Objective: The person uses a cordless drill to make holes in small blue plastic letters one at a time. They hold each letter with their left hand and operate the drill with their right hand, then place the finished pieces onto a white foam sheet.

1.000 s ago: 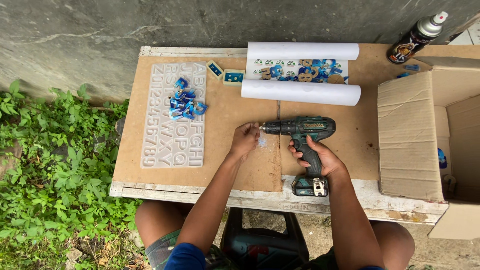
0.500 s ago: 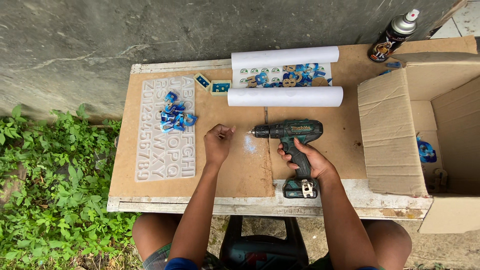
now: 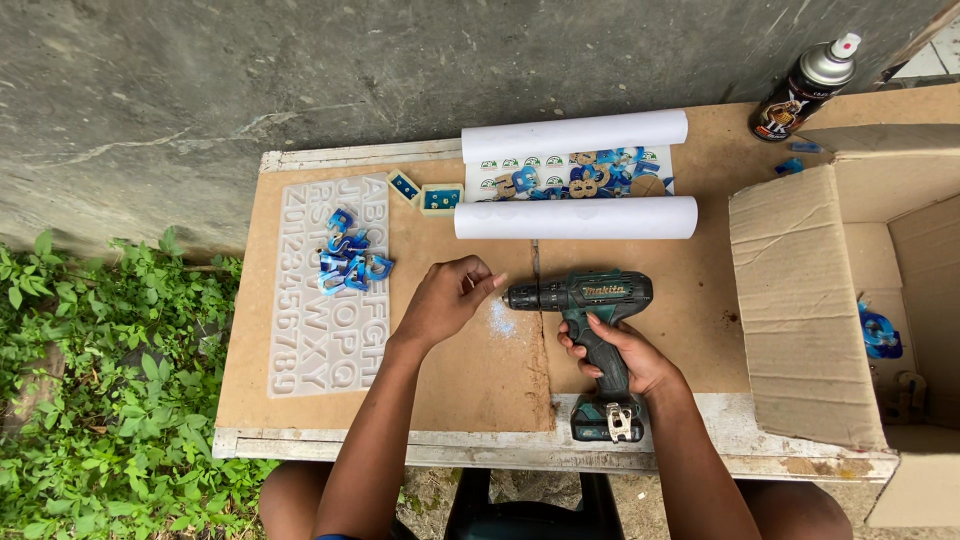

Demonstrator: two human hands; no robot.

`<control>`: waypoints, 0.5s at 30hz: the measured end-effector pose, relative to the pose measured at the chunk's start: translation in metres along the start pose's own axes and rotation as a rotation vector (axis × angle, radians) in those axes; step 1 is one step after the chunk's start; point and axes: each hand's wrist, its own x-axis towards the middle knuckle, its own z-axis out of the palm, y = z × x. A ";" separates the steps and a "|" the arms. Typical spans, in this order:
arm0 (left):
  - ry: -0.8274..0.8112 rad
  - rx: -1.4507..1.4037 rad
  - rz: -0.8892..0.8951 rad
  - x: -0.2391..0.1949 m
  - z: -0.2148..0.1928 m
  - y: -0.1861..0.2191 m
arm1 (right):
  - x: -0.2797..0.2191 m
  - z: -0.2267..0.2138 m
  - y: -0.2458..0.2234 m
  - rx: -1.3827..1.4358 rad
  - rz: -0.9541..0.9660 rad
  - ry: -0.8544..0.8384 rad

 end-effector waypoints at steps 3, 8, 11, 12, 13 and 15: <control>-0.031 0.098 0.020 0.024 -0.007 0.000 | 0.004 -0.007 0.002 0.009 0.009 0.011; 0.084 0.264 0.158 0.083 -0.004 -0.013 | 0.002 -0.005 -0.005 0.068 0.101 -0.055; 0.040 0.410 0.279 0.132 0.009 -0.028 | 0.001 -0.005 -0.009 0.121 0.191 -0.098; -0.006 0.501 0.354 0.150 0.014 -0.034 | 0.001 -0.007 -0.009 0.119 0.219 -0.055; -0.010 0.496 0.355 0.163 0.018 -0.033 | 0.002 -0.009 -0.010 0.120 0.218 -0.049; -0.193 0.618 0.298 0.187 0.025 -0.032 | 0.003 -0.012 -0.008 0.133 0.288 -0.044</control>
